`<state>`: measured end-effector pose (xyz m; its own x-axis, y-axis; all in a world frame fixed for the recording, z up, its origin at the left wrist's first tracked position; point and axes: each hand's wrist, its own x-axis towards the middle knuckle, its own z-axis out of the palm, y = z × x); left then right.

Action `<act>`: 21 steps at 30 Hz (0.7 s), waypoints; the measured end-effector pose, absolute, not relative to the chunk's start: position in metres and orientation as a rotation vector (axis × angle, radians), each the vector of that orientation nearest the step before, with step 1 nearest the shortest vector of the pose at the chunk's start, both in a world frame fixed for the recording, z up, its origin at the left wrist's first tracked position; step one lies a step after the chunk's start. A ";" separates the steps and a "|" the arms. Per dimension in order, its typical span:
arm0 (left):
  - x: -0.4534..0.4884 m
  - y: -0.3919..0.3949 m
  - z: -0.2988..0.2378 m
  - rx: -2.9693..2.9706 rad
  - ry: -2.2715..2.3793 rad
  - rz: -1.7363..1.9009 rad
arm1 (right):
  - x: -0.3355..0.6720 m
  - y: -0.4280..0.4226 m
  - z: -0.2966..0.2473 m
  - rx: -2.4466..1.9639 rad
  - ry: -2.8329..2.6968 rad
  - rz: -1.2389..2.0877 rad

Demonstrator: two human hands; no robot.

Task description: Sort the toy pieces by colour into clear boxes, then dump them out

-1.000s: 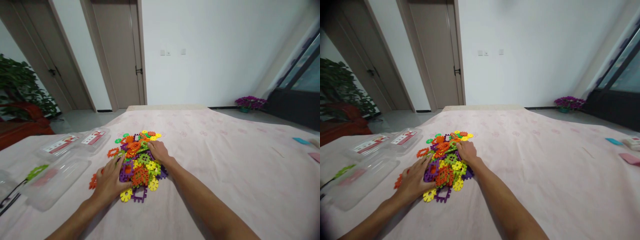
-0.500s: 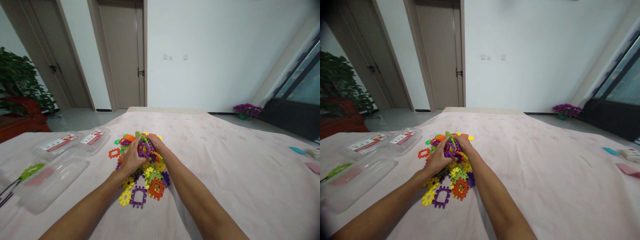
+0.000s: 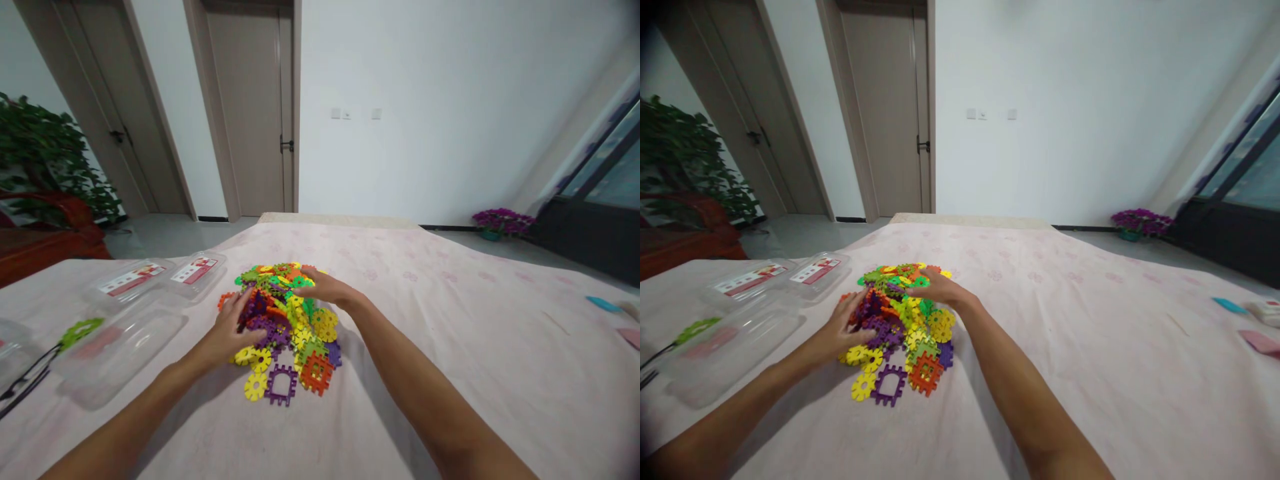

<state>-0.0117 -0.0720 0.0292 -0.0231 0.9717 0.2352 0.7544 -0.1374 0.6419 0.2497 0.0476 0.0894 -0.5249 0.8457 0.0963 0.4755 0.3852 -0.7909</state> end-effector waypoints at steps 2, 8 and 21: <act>-0.011 -0.090 0.014 2.064 1.848 0.780 | 0.281 0.037 0.075 -1.126 -2.335 1.085; 0.004 -0.097 -0.003 2.272 1.939 0.658 | 0.303 -0.011 0.045 -1.168 -2.608 0.863; 0.032 -0.069 0.016 2.251 1.837 1.024 | 0.231 0.006 0.033 -1.124 -1.844 0.973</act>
<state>0.0320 -0.0694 0.0161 0.0687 0.8911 0.4485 0.8502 -0.2875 0.4410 0.2314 0.0060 0.0333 -0.3292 0.9208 0.2093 0.3470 0.3241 -0.8801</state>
